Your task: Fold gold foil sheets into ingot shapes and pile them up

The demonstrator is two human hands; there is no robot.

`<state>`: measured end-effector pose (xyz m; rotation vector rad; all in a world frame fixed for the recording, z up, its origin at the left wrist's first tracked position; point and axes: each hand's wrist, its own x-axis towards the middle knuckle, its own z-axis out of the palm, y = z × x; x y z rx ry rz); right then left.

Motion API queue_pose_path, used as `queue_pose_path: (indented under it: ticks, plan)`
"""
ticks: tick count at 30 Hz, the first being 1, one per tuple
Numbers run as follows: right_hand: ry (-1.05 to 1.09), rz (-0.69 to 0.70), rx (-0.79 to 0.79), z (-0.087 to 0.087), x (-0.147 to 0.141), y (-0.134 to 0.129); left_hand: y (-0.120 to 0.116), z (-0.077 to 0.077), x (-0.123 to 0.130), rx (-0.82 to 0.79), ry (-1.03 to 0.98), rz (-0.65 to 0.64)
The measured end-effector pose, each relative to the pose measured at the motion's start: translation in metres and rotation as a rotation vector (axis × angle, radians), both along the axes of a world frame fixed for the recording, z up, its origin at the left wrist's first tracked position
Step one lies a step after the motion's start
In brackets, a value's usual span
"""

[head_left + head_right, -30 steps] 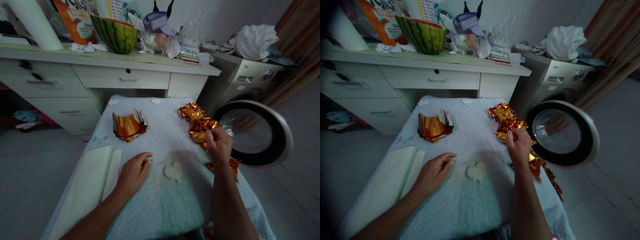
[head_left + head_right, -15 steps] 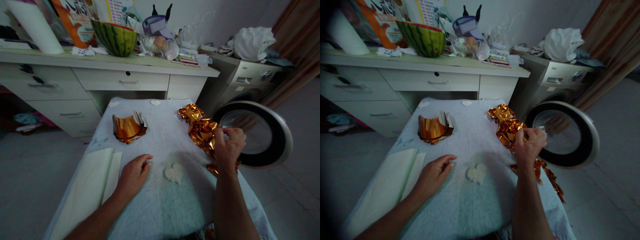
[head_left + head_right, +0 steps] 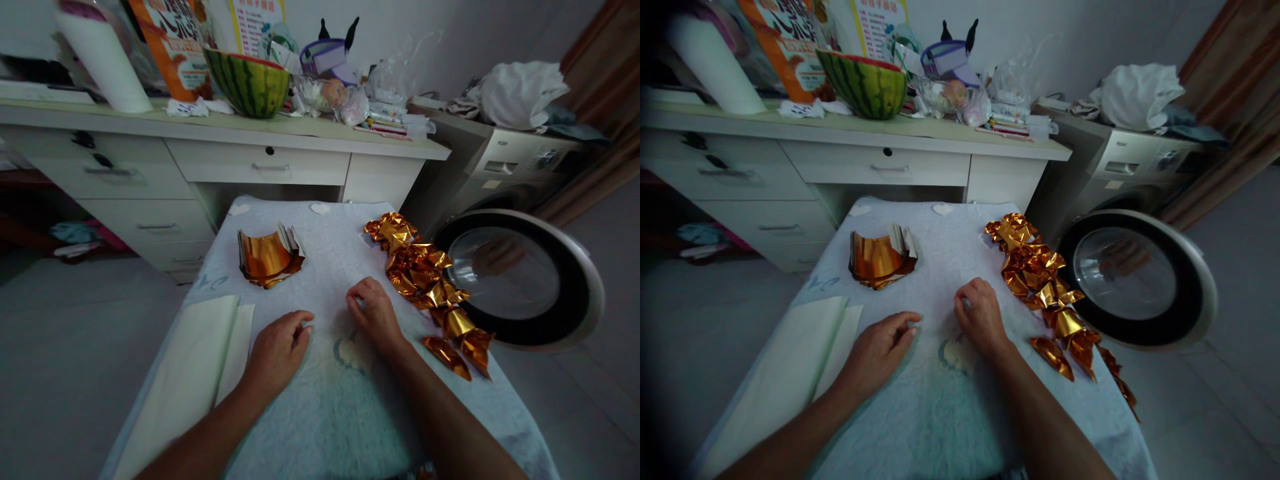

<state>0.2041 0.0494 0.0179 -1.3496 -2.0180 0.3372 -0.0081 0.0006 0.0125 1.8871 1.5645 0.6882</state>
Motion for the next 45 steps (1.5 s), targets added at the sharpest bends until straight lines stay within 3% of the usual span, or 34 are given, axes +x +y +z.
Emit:
queue_pose_path:
  ticks: [9,17,20,25,31,39,45]
  plan:
    - [-0.122,0.099,-0.084,-0.012,-0.019,0.005,0.001,-0.001,0.003,0.028,-0.005,0.013]
    - [-0.197,0.252,0.052,0.026,-0.07,0.031,0.003,-0.002,0.006,0.026,0.057,0.044]
    - [-0.248,0.215,0.104,0.034,-0.085,0.041,0.003,-0.004,0.005,0.013,0.043,0.053]
    - [-0.214,0.063,0.157,0.031,-0.094,0.056,0.002,-0.001,0.002,0.0,-0.106,0.068]
    - [-0.119,-0.039,0.197,0.028,-0.105,0.073,0.002,0.001,-0.002,-0.032,-0.336,0.208]
    - [-0.128,-0.086,0.146,0.028,-0.126,0.083,0.0,-0.001,-0.003,-0.059,-0.484,0.248]
    - [-0.115,-0.125,0.159,0.029,-0.119,0.086,-0.002,-0.002,-0.002,-0.081,-0.527,0.252]
